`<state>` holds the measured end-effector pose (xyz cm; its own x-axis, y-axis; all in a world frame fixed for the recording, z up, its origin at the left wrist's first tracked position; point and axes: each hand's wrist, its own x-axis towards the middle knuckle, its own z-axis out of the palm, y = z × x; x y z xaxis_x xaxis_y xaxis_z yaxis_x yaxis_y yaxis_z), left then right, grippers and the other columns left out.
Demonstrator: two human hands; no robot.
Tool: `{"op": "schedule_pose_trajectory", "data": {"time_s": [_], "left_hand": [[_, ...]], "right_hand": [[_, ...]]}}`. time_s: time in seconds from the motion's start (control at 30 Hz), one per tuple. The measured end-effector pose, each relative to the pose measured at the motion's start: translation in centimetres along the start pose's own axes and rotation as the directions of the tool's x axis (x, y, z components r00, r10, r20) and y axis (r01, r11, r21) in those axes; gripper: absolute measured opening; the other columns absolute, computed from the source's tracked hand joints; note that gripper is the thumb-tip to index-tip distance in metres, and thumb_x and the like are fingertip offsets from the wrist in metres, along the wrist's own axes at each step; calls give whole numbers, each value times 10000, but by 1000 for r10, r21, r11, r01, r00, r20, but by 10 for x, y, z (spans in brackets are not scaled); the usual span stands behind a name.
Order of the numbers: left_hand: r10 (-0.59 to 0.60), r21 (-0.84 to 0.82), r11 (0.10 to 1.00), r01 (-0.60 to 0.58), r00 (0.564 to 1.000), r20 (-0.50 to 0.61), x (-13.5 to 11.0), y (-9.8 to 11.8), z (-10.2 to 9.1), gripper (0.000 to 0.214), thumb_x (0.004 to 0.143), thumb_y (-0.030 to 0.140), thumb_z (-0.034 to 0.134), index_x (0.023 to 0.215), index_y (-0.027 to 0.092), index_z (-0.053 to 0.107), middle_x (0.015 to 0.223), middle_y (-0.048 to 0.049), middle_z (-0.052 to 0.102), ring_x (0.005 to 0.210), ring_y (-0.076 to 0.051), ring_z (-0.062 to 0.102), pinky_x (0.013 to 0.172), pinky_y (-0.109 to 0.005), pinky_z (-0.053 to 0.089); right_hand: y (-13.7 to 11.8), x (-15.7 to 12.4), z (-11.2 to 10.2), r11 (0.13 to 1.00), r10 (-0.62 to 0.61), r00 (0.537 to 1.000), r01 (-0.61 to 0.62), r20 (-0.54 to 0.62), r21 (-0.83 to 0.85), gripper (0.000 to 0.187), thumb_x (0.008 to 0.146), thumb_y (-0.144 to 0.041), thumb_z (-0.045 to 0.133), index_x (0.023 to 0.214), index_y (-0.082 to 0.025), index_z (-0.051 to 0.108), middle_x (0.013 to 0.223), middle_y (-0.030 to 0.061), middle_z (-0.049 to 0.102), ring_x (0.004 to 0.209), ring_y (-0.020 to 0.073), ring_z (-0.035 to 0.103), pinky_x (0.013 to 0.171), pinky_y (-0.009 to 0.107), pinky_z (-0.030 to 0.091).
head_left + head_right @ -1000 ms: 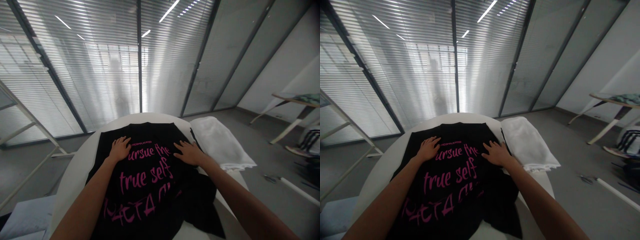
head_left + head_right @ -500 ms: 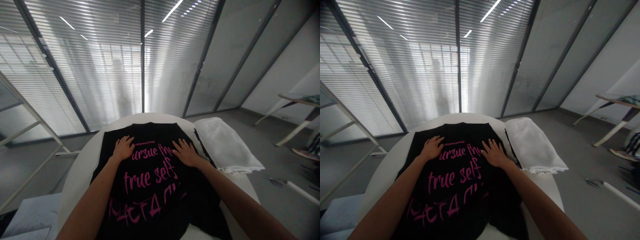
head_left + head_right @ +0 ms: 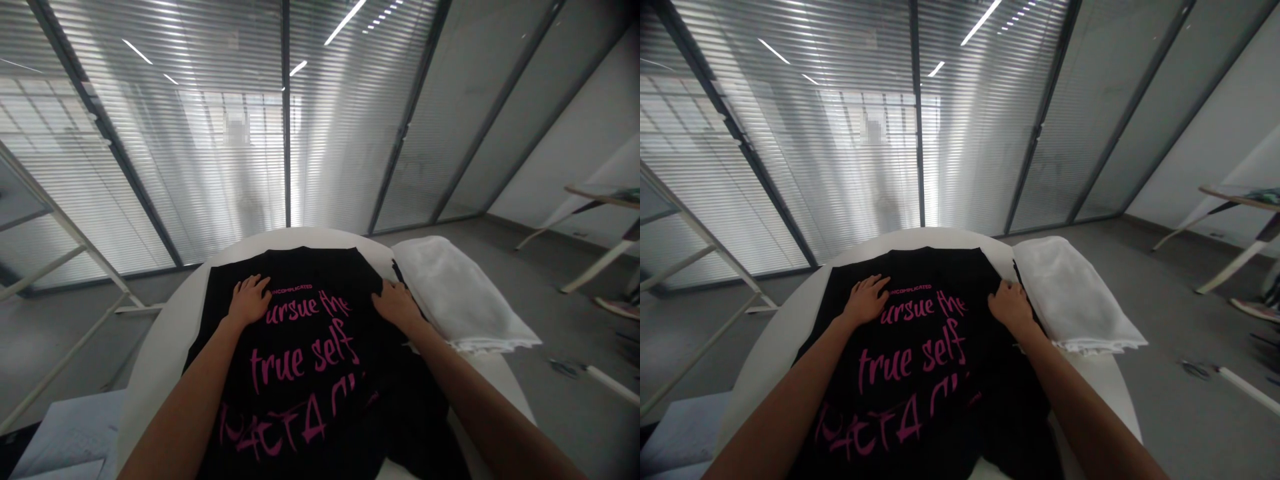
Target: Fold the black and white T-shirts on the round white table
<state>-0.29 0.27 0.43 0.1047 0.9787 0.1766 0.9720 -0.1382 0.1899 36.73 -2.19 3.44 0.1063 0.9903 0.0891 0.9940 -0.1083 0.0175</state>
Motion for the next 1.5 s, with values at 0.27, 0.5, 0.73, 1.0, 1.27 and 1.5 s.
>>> {"op": "schedule_pose_trajectory", "data": {"time_s": [0.27, 0.5, 0.73, 1.0, 1.27, 1.5], "left_hand": [[-1, -1, 1000, 1, 1000, -2, 0, 1, 0, 497, 932, 389, 385, 1406, 274, 484, 1490, -87, 439, 1398, -269, 349, 1141, -533, 235], [1, -3, 1000, -1, 1000, 7, 1, 1, -1, 500, 932, 384, 390, 1409, 267, 482, 1489, -88, 440, 1398, -273, 347, 1141, -530, 228], [-16, -27, 1000, 16, 1000, 13, 1, 3, -3, 493, 920, 383, 415, 1390, 266, 507, 1479, -91, 452, 1385, -289, 358, 1134, -535, 227], [-132, -593, 794, 135, 990, 50, 33, 49, -32, 431, 931, 321, 364, 1246, 185, 625, 1197, -121, 639, 1027, -231, 634, 917, -398, 494], [-10, -897, 392, 204, 976, 218, 56, 116, -29, 564, 944, 437, 458, 1486, 324, 354, 1186, -93, 627, 696, -153, 655, 535, -253, 512], [-125, -842, 453, 293, 956, 266, 56, 114, -17, 650, 872, 265, 569, 1481, 153, 371, 842, -72, 682, 534, -109, 568, 463, -223, 480]], "right_hand": [[14, 22, -12, 918, -146, 982, 89, 118, 388, 591, 846, -272, 522, 1417, -123, 476, 1419, 134, 512, 1284, 269, 503, 1104, 377, 344], [8, 38, -38, 808, -187, 958, 24, 218, 589, 412, 860, -277, 496, 1213, -162, 675, 1283, 81, 636, 1222, 248, 562, 1060, 354, 403], [-3, 30, -52, 729, -346, 937, 232, 55, 644, 528, 808, -190, 471, 1319, -172, 603, 1404, 51, 539, 1303, 246, 481, 1126, 358, 321], [-38, 15, -58, 649, -530, 845, 456, -66, 609, 583, 813, -163, 454, 1390, -196, 526, 1499, 52, 421, 1367, 253, 401, 1170, 434, 264], [-70, -8, -45, 504, -754, 654, 634, -61, 587, 589, 835, -129, 444, 1422, -171, 475, 1576, 79, 259, 1444, 225, 253, 1180, 413, 248], [-71, -13, -48, 533, -769, 640, 647, -7, 545, 510, 842, -99, 432, 1319, -182, 591, 1515, 87, 387, 1396, 231, 359, 1164, 396, 276]]}}
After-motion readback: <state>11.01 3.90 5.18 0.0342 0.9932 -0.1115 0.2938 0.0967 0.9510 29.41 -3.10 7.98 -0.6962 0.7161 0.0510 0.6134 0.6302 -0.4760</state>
